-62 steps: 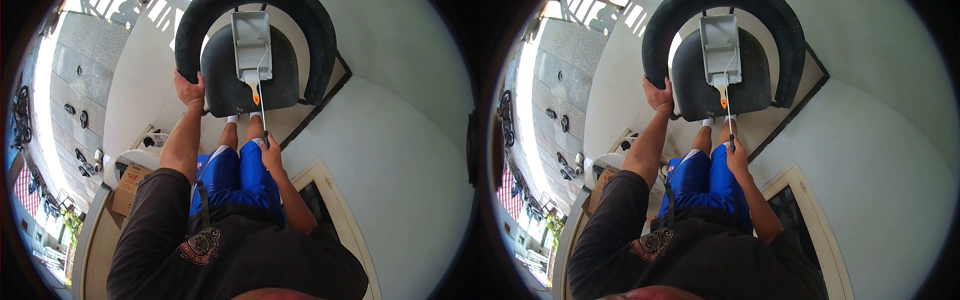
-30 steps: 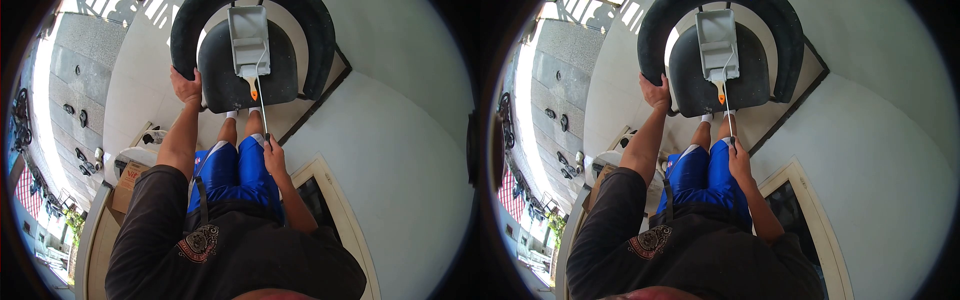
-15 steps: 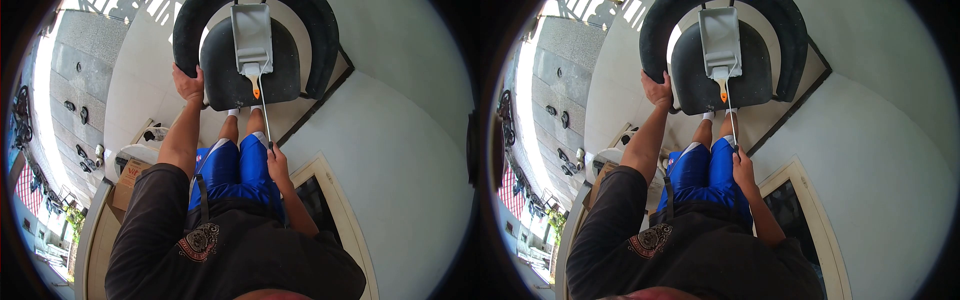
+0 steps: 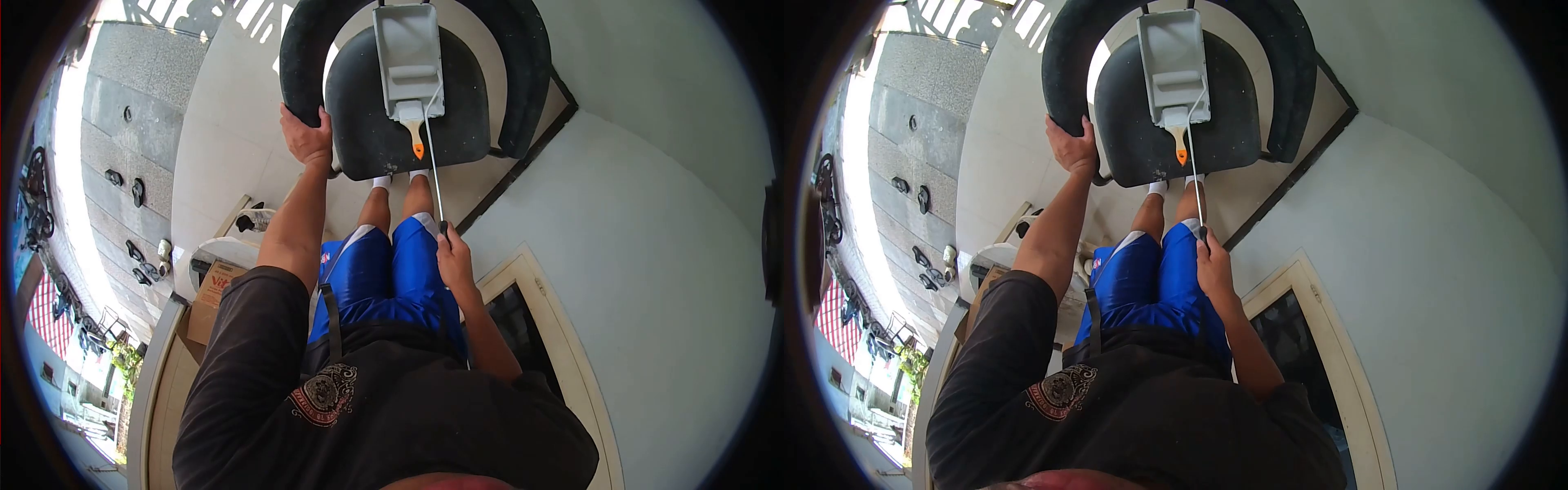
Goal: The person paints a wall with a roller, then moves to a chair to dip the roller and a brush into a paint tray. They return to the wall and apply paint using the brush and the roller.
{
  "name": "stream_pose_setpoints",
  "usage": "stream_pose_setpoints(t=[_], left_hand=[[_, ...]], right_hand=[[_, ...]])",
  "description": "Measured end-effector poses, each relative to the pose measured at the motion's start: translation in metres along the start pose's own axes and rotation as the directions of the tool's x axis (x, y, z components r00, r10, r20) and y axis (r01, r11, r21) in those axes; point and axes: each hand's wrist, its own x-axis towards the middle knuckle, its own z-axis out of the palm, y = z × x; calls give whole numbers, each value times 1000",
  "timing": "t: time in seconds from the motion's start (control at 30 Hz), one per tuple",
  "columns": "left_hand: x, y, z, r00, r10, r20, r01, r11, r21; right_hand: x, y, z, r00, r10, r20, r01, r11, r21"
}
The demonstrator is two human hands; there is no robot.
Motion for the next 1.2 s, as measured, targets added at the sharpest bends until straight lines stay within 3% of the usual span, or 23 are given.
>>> stream_pose_setpoints(t=[0.1,0.2,0.43,0.5,0.63,0.7,0.73,0.77,0.8,0.83,0.9,1.0,1.03,1.1,1.13,1.17,1.2], left_hand=[[1,-2,1,1000,16,-9,-16,1000,0],[0,-2,2,1000,21,-6,-21,1000,-1],[0,0,-1,1000,12,3,-12,1000,7],[1,-3,2,1000,22,-6,-22,1000,9],[0,1,-1,1000,-4,11,3,1000,12],[0,2,-3,1000,-9,17,9,1000,13],[0,3,-3,1000,-13,19,13,1000,9],[0,5,-1,1000,-12,19,12,1000,2],[0,3,-1,1000,-4,9,4,1000,7],[-1,2,-1,1000,4,0,-4,1000,13],[0,3,-2,1000,2,3,-2,1000,9],[-1,1,-1,1000,3,6,-3,1000,8],[-1,1,-1,1000,7,3,-7,1000,9],[0,1,0,1000,12,2,-12,1000,7],[0,1,0,1000,16,-1,-16,1000,6],[0,1,-1,1000,16,0,-16,1000,6],[0,1,-1,1000,13,1,-13,1000,10]], right_hand=[[-11,53,9,987,-148,-59,144,988,-58],[-8,65,19,985,-157,-74,151,985,-79],[44,-2,20,993,-117,2,115,979,170],[35,-32,9,995,-66,78,35,938,344],[2,-49,-6,991,-90,96,51,933,355],[-12,-46,-22,936,-140,324,-71,825,561],[-15,-40,-26,937,-139,320,-69,825,561],[-15,-30,-28,887,-170,429,-250,604,757],[-13,-20,-28,821,-239,518,-436,322,840],[-8,-8,-26,821,-240,519,-437,322,840],[1,15,-21,692,-417,589,-656,-25,754],[5,26,-22,690,-415,593,-668,-50,743],[5,25,-23,690,-415,593,-668,-52,742],[3,24,-26,832,-142,536,-452,386,804],[4,27,-24,832,-142,536,-452,385,804],[4,32,-20,895,-50,443,-283,702,653],[3,36,-17,950,-6,314,-119,919,376]])
